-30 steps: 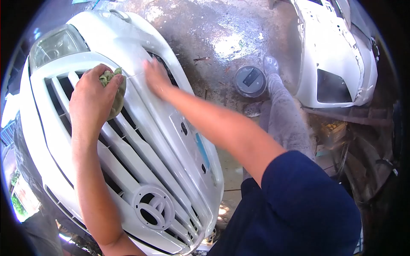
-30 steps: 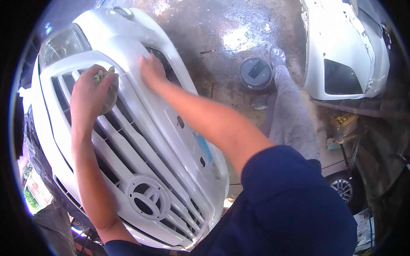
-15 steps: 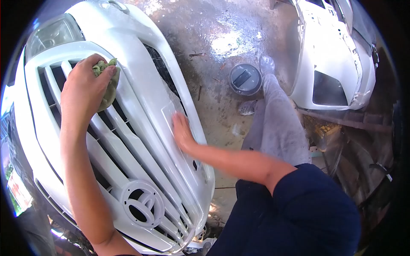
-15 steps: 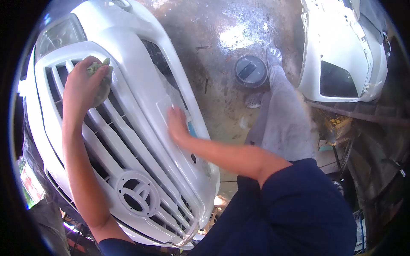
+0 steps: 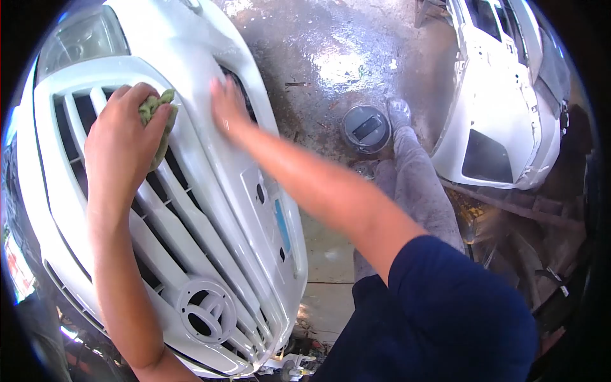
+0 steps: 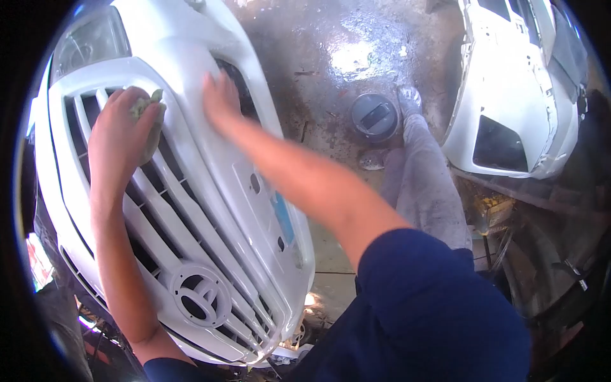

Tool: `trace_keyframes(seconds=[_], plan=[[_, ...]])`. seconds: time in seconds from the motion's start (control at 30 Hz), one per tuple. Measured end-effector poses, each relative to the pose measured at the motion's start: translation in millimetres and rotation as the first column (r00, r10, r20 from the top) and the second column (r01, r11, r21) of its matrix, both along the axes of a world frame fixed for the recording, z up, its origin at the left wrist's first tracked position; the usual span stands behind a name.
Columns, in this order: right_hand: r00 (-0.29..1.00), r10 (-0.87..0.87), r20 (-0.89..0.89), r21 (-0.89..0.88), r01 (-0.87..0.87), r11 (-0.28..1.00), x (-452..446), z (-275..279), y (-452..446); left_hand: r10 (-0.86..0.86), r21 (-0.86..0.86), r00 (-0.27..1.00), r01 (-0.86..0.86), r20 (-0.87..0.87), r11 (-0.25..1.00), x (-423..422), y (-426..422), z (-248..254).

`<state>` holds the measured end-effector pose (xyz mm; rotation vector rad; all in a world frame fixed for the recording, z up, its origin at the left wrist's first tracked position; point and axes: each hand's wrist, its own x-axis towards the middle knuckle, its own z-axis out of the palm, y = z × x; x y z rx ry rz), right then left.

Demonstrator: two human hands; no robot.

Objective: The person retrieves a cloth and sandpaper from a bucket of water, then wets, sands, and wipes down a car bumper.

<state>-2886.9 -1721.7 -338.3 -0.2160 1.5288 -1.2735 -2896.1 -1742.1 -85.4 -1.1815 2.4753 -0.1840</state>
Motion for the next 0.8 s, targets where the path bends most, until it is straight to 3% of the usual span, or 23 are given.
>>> trace_keyframes(seconds=[0.07, 0.17, 0.27, 0.33, 0.4, 0.47, 0.53, 0.67, 0.8], plan=[[0.988, 0.058, 0.145, 0.034, -0.063, 0.997, 22.8, 9.4, 70.1, -0.050, -0.003, 0.997, 0.050, -0.066, 0.999, -1.1, -2.1, 1.7], [0.860, 0.291, 0.419, -0.138, -0.256, 0.957, 35.2, -31.3, 148.1, -0.133, -0.002, 0.980, 0.134, -0.147, 0.991, -0.1, -7.5, -5.1], [0.867, 0.401, 0.295, -0.220, -0.346, 0.912, -16.6, -53.5, 181.3, -0.245, -0.054, 0.967, 0.242, -0.067, 0.969, 6.7, 8.3, -16.0], [0.907, 0.386, 0.169, -0.104, -0.373, 0.922, -71.2, -81.7, 195.8, -0.031, 0.156, 0.996, 0.045, -0.089, 0.987, -17.3, 37.0, -24.6], [0.954, 0.240, 0.182, 0.068, -0.255, 0.965, -129.9, -105.3, 209.3, 0.233, 0.375, 0.969, -0.188, -0.078, 0.908, -41.0, 73.6, -61.7], [0.946, 0.060, 0.319, 0.175, -0.122, 0.977, -185.2, -126.2, 219.7, 0.313, 0.523, 0.937, -0.192, -0.152, 0.830, -52.1, 109.1, -135.1], [0.972, -0.061, 0.229, 0.242, 0.004, 0.970, -218.4, -171.3, 238.8, 0.472, 0.700, 0.873, -0.258, -0.126, 0.665, -55.9, 143.7, -243.7], [0.945, -0.236, 0.225, 0.347, 0.149, 0.926, -270.2, -225.9, 262.6, 0.547, 0.875, 0.830, -0.341, 0.108, 0.344, -76.9, 205.8, -459.3], [0.951, -0.209, 0.229, 0.393, 0.107, 0.913, -283.6, -297.6, 289.5, 0.492, 0.841, 0.826, -0.456, 0.276, 0.293, -102.5, 254.8, -637.1]])
